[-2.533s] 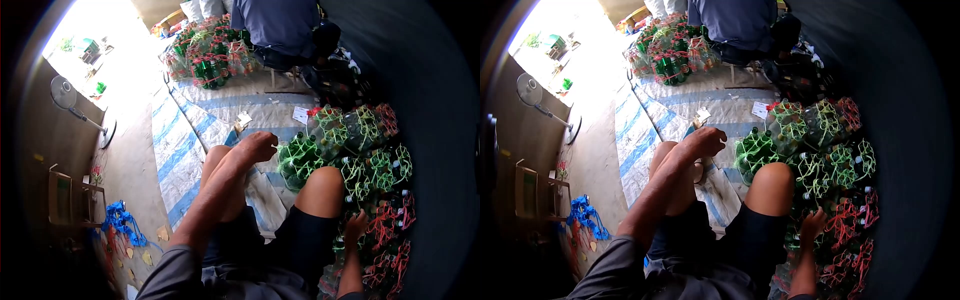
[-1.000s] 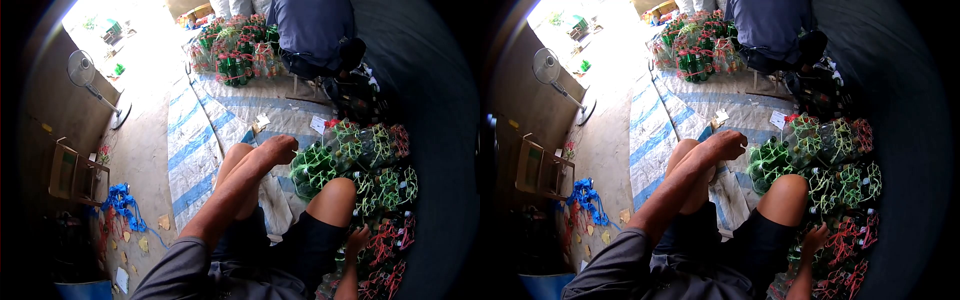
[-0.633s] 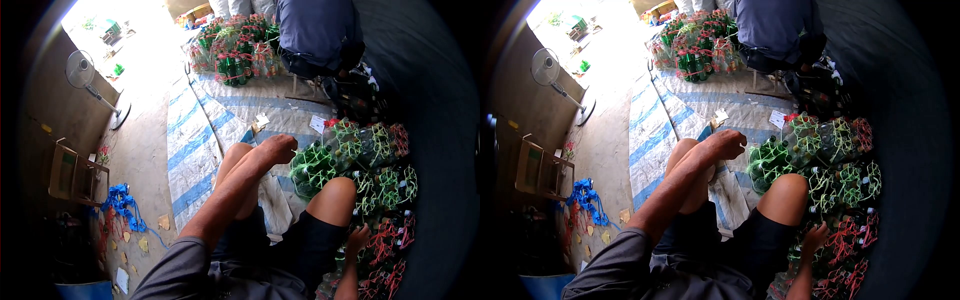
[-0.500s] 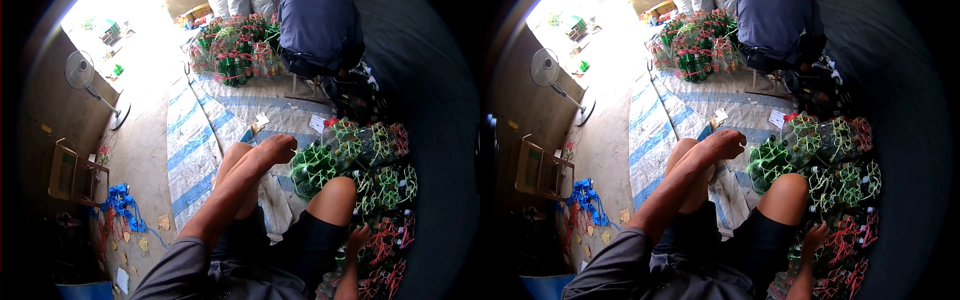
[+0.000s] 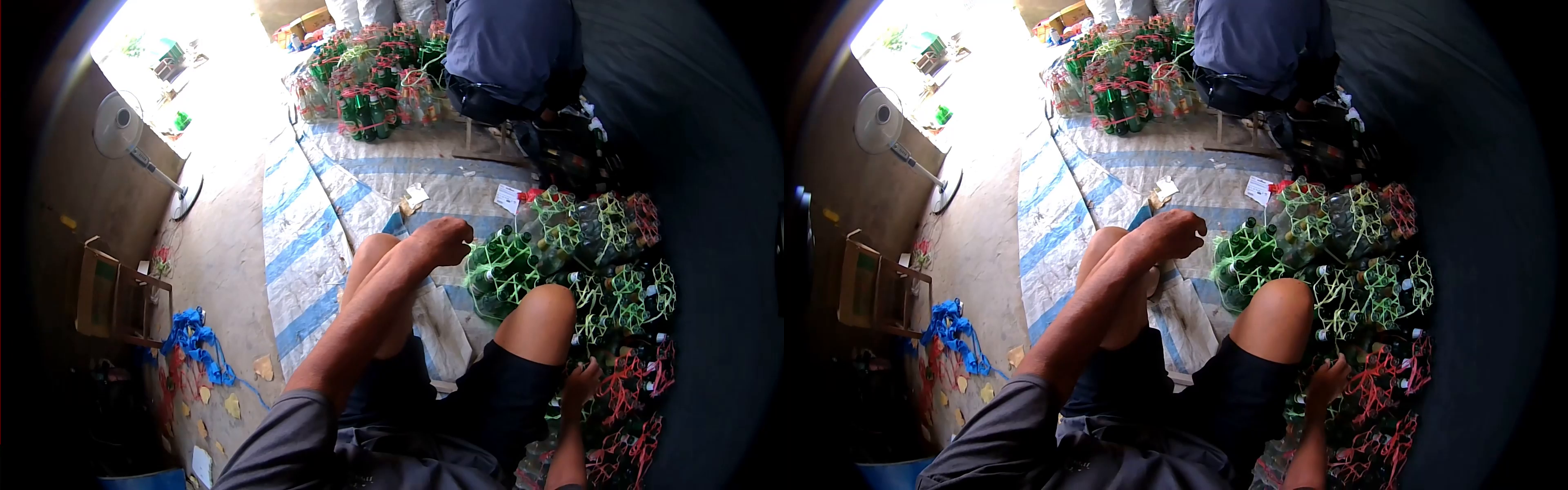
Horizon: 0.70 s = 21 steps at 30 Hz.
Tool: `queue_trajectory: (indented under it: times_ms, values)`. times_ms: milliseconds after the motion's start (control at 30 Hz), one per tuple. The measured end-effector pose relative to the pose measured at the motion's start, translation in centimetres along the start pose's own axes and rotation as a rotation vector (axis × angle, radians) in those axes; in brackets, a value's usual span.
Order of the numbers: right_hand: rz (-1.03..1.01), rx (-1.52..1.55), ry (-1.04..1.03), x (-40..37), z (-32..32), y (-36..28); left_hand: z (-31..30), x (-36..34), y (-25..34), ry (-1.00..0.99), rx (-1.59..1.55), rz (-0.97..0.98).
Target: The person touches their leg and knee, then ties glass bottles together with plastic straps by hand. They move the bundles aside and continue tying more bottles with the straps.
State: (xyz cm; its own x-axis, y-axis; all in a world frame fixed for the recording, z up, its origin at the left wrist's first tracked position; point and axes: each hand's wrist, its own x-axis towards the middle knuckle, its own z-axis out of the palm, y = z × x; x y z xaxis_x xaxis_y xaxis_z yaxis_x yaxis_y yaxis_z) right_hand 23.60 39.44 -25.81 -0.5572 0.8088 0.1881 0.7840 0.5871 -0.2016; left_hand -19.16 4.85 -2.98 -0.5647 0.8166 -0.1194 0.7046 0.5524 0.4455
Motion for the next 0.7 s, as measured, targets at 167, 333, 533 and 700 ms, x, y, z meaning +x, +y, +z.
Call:
queue_trajectory:
  times_ms: [167, 333, 533, 700]
  values:
    - [0.023, -0.02, -0.011, 0.0, 0.0, -0.2, -0.1, 0.0, 0.0, -0.005, -0.004, 0.011]
    - [0.015, -0.032, 0.001, 0.0, 0.1, -0.2, 0.5, 0.4, -0.6, 0.005, 0.005, 0.028]
    - [0.006, -0.022, 0.016, 0.0, 0.6, 0.2, 0.7, 0.4, -0.9, 0.018, 0.02, 0.055]
    - [0.013, -0.036, 0.012, 0.0, 0.4, -0.1, 1.2, 0.6, -1.6, 0.028, 0.026, 0.099]
